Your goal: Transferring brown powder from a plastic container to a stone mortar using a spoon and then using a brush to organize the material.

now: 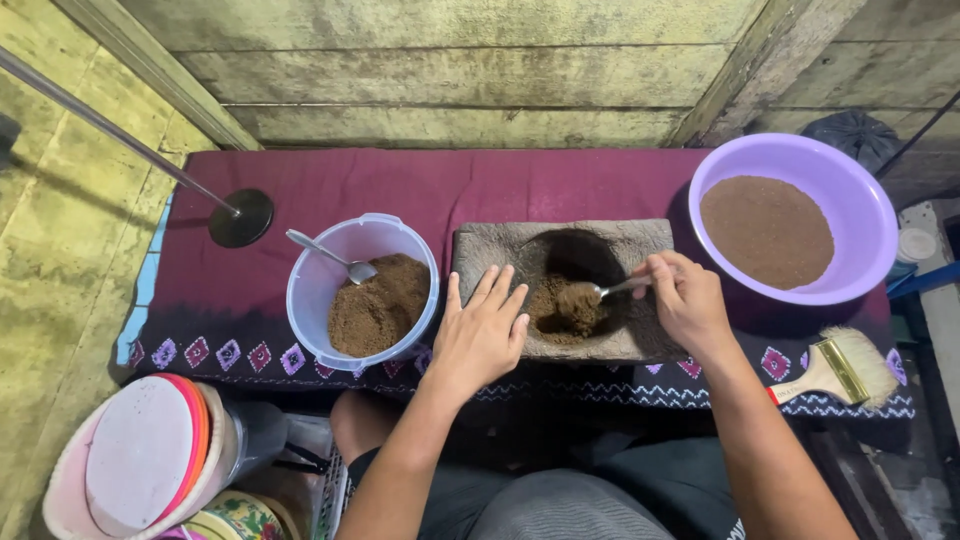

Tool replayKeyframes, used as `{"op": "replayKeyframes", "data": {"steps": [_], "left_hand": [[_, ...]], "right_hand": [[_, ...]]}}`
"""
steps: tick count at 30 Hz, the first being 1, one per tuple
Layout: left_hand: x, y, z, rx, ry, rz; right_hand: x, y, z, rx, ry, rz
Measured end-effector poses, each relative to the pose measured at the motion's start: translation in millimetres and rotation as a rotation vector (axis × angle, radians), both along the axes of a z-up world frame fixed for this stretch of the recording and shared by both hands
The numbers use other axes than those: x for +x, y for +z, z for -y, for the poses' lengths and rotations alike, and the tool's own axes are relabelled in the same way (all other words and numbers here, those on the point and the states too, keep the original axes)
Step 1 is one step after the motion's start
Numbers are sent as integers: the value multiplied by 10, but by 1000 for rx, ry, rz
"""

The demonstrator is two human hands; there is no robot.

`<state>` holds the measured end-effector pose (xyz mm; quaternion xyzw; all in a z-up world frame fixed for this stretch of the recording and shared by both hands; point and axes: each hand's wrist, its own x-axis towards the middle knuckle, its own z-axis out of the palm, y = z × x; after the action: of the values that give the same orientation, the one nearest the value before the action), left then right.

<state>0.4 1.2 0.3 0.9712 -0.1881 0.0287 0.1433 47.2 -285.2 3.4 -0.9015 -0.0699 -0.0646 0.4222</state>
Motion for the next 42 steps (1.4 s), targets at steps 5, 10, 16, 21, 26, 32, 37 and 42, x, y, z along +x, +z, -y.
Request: {"op": "replayKeyframes", "data": {"steps": [5,10,16,21,26,32,37,42], "left_hand": [[-10,-28,-24,-50,4,37],[-36,-36,-36,-83,20,98],[-44,-69,-41,-105,40,130],[-55,-142,-50,-172,47,270],[-21,-353,-132,-281,30,314],[-42,-343,-143,-318,12,335],[-32,-354,-128,-302,3,359],[-47,-305,-145,-324,-6,344]], "right_hand": [[-5,93,-54,-87,-1,-20],[97,24,-56,-129,20,-2],[144,-21,-129,-271,87,127],[123,-352,-204,-558,342,459],[48,-170,-285,-511,310,539],[-74,-105,-349,-413,397,492],[-87,77,-413,-287,543,314],[181,-44,-250,-539,349,506]]}}
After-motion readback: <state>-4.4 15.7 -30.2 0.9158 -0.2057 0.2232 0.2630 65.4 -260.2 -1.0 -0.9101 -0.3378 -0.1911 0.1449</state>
